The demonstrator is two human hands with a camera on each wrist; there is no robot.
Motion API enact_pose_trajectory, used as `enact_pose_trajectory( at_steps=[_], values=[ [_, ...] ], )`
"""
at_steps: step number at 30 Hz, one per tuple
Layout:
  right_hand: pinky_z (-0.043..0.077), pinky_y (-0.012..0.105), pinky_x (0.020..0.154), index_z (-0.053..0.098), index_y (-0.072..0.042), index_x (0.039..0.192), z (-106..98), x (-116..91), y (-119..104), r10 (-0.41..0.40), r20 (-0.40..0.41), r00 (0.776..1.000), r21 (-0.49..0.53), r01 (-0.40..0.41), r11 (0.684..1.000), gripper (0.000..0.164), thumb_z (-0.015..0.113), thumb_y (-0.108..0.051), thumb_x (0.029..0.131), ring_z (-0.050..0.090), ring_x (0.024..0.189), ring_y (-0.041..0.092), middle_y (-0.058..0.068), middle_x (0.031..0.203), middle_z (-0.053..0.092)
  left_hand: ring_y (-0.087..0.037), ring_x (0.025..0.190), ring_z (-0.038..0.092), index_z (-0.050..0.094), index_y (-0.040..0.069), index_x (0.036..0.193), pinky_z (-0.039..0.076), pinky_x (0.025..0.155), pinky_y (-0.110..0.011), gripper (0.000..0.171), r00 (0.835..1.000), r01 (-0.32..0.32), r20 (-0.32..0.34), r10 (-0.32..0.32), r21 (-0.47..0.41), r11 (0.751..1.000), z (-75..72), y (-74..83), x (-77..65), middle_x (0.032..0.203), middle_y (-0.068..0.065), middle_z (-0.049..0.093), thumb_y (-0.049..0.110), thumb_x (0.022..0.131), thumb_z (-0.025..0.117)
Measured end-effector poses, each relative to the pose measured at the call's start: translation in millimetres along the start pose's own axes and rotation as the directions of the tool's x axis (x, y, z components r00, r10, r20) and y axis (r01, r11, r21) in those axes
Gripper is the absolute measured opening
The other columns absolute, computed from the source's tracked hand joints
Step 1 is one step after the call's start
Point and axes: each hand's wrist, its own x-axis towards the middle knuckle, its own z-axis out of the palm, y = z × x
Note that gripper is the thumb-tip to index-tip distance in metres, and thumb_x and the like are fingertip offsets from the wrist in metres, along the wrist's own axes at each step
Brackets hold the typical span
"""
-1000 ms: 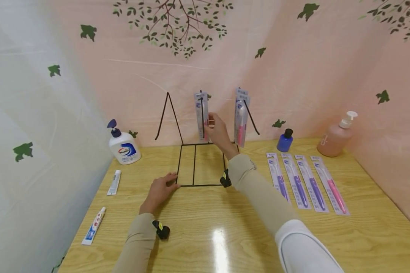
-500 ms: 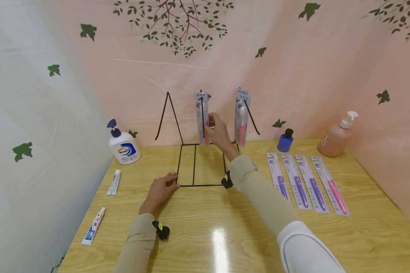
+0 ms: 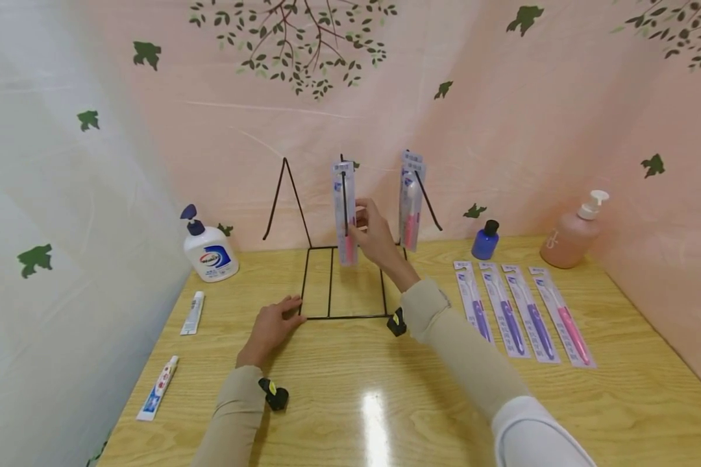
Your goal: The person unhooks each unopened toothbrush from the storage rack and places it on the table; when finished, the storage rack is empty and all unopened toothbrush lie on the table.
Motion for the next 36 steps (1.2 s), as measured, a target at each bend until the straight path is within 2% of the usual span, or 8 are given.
enact_pose_trajectory(
  at_steps=[5,12,24,34,36],
  values=[
    [0.056,0.034,0.076,0.036,-0.011,0.134,-2.9,-12.4,-3.7,-0.033,0.015,0.999,-0.015,0.034,0.999,0.045,0.057,-0.004,0.094,0.065,0.087,0.026,0.017,0.101,0.066,-0.033,0.135,0.042,0.058,0.007,0.132,0.033,0.111,-0.052,0.048,1.0,-0.007,-0.005,0.007,0.005,1.0,-0.3,1.5,-0.6,0.141,-0.01,0.051,0.024,0.089,0.068],
    [0.057,0.035,0.073,0.036,-0.009,0.133,-6.4,-28.8,-7.1,-0.085,0.03,0.996,-0.046,0.086,0.995,0.046,0.06,-0.007,0.094,0.065,0.084,0.027,0.018,0.098,0.066,-0.032,0.134,0.043,0.059,0.006,0.131,0.034,0.111,-0.051,0.047,1.0,-0.019,-0.012,0.019,0.006,1.0,0.4,1.5,-0.5,0.14,-0.01,0.052,0.023,0.089,0.068],
    [0.054,0.03,0.071,0.037,-0.008,0.132,-12.6,-52.3,-17.6,-0.072,0.114,0.991,0.001,0.072,0.997,0.043,0.058,-0.009,0.095,0.063,0.083,0.025,0.017,0.098,0.067,-0.034,0.134,0.043,0.059,0.006,0.131,0.033,0.111,-0.052,0.047,1.0,-0.022,-0.016,0.022,0.021,1.0,1.2,1.1,-1.5,0.139,-0.011,0.052,0.024,0.089,0.068],
    [0.052,0.025,0.069,0.035,-0.001,0.134,-15.1,-72.2,-22.4,-0.08,0.16,0.984,0.027,0.076,0.997,0.047,0.058,-0.003,0.093,0.064,0.087,0.035,0.025,0.104,0.066,-0.034,0.133,0.044,0.059,0.006,0.13,0.034,0.11,-0.052,0.046,0.999,-0.031,-0.023,0.032,0.032,0.999,1.6,0.5,-0.9,0.138,-0.011,0.053,0.023,0.089,0.069],
    [0.052,0.025,0.07,0.035,0.002,0.133,-17.0,-79.0,-33.8,-0.077,0.169,0.983,0.017,0.076,0.997,0.046,0.058,0.0,0.093,0.064,0.087,0.036,0.026,0.105,0.066,-0.033,0.133,0.044,0.059,0.006,0.131,0.034,0.11,-0.051,0.046,0.999,-0.03,-0.021,0.031,0.027,0.999,1.7,1.1,-1.1,0.138,-0.011,0.053,0.024,0.089,0.068]
  ],
)
